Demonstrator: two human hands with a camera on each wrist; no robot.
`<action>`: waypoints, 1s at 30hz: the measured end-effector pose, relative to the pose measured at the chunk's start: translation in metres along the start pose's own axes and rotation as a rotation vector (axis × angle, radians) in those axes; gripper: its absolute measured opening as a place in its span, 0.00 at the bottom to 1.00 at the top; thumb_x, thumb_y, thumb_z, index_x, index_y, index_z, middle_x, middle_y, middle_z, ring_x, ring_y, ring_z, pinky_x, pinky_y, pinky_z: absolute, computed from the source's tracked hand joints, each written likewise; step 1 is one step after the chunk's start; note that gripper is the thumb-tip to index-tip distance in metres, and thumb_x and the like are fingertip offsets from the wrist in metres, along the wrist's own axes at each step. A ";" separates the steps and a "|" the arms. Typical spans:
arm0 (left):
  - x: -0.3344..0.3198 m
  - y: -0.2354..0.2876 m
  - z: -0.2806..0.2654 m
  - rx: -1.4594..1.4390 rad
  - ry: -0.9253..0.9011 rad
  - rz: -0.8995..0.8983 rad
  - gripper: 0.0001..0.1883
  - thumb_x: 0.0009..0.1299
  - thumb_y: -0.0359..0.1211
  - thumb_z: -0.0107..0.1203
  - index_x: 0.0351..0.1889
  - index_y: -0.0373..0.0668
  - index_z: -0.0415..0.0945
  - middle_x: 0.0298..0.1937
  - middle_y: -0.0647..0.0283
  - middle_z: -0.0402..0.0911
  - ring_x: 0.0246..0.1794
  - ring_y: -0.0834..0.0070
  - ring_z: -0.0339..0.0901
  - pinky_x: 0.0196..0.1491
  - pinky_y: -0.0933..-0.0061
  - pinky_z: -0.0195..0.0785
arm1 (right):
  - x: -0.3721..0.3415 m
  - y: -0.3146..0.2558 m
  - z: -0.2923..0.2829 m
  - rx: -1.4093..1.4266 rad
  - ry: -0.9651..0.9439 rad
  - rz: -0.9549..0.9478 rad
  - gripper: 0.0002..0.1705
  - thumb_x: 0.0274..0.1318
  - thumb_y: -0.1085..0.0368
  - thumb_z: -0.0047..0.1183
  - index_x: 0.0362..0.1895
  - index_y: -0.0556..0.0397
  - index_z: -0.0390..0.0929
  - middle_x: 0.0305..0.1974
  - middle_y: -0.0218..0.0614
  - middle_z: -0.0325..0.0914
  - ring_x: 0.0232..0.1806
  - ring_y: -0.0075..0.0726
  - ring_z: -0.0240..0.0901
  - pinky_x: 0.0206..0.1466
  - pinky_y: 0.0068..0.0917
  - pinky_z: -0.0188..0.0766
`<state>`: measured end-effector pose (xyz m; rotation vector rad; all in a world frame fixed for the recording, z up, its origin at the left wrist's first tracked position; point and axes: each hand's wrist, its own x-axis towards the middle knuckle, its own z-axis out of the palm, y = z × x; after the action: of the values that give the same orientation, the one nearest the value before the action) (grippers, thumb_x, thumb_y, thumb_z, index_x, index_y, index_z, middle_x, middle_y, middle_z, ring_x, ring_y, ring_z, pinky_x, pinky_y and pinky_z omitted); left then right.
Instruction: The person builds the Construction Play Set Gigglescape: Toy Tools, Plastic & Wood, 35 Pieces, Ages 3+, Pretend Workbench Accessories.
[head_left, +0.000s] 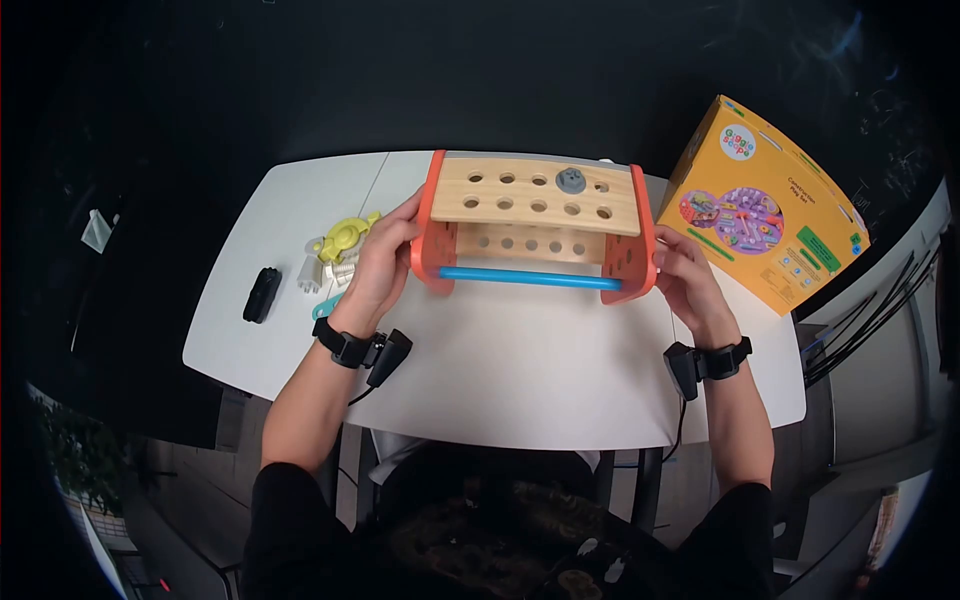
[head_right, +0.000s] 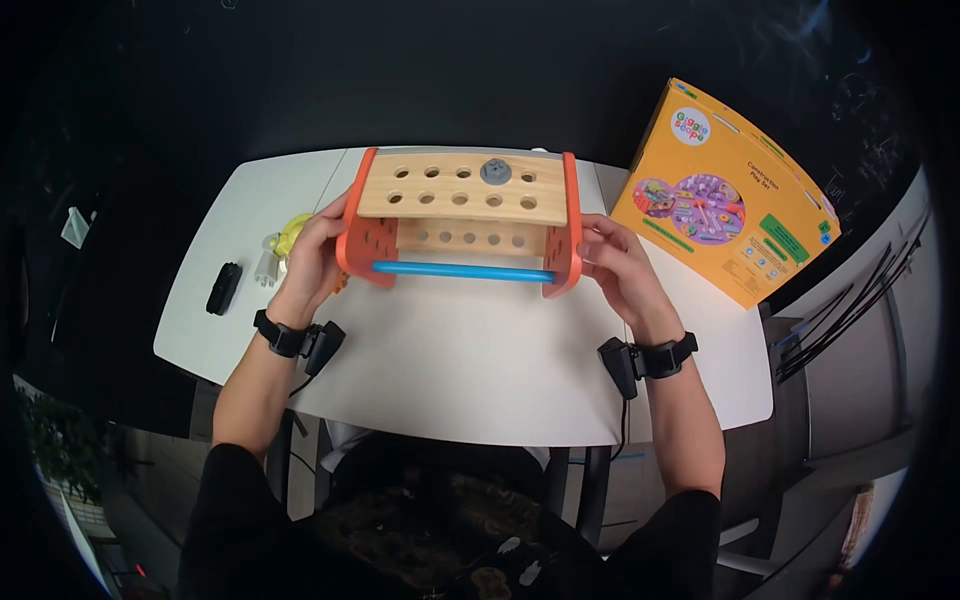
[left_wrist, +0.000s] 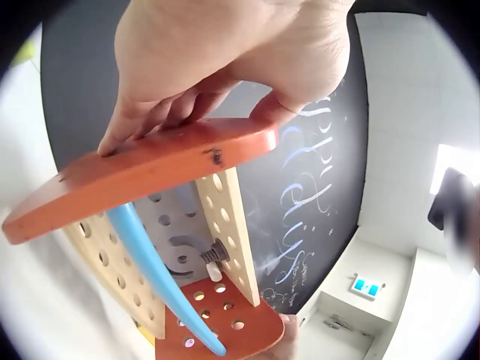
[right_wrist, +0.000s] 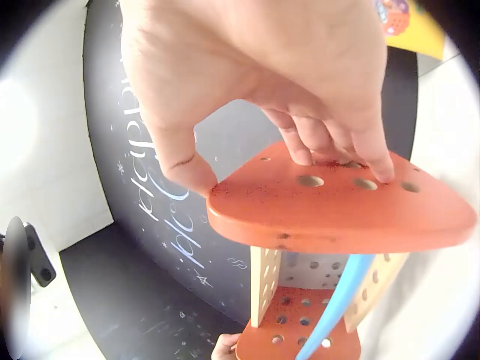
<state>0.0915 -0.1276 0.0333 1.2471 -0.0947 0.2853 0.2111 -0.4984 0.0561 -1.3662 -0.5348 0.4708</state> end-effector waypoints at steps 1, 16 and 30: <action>-0.001 -0.003 -0.004 0.029 -0.018 -0.025 0.35 0.71 0.31 0.43 0.78 0.34 0.59 0.69 0.56 0.75 0.65 0.73 0.74 0.68 0.70 0.65 | -0.001 0.003 -0.001 0.001 0.000 0.002 0.29 0.59 0.64 0.55 0.64 0.61 0.71 0.52 0.40 0.82 0.56 0.32 0.78 0.64 0.33 0.72; -0.033 -0.045 -0.009 0.305 -0.081 0.023 0.45 0.64 0.09 0.43 0.81 0.46 0.55 0.84 0.63 0.54 0.80 0.66 0.60 0.71 0.63 0.69 | -0.017 0.052 -0.023 -0.258 -0.026 0.086 0.44 0.45 0.85 0.59 0.72 0.57 0.67 0.68 0.36 0.72 0.72 0.35 0.67 0.77 0.36 0.63; -0.050 -0.048 -0.015 0.653 -0.098 0.056 0.37 0.66 0.15 0.47 0.76 0.44 0.65 0.76 0.55 0.69 0.68 0.65 0.76 0.67 0.66 0.73 | -0.028 0.069 -0.009 -0.461 0.082 0.069 0.32 0.58 0.77 0.59 0.68 0.59 0.71 0.57 0.41 0.82 0.61 0.36 0.78 0.66 0.35 0.74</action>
<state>0.0546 -0.1355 -0.0271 1.9099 -0.1265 0.3151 0.1940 -0.5124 -0.0160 -1.8415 -0.5502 0.3570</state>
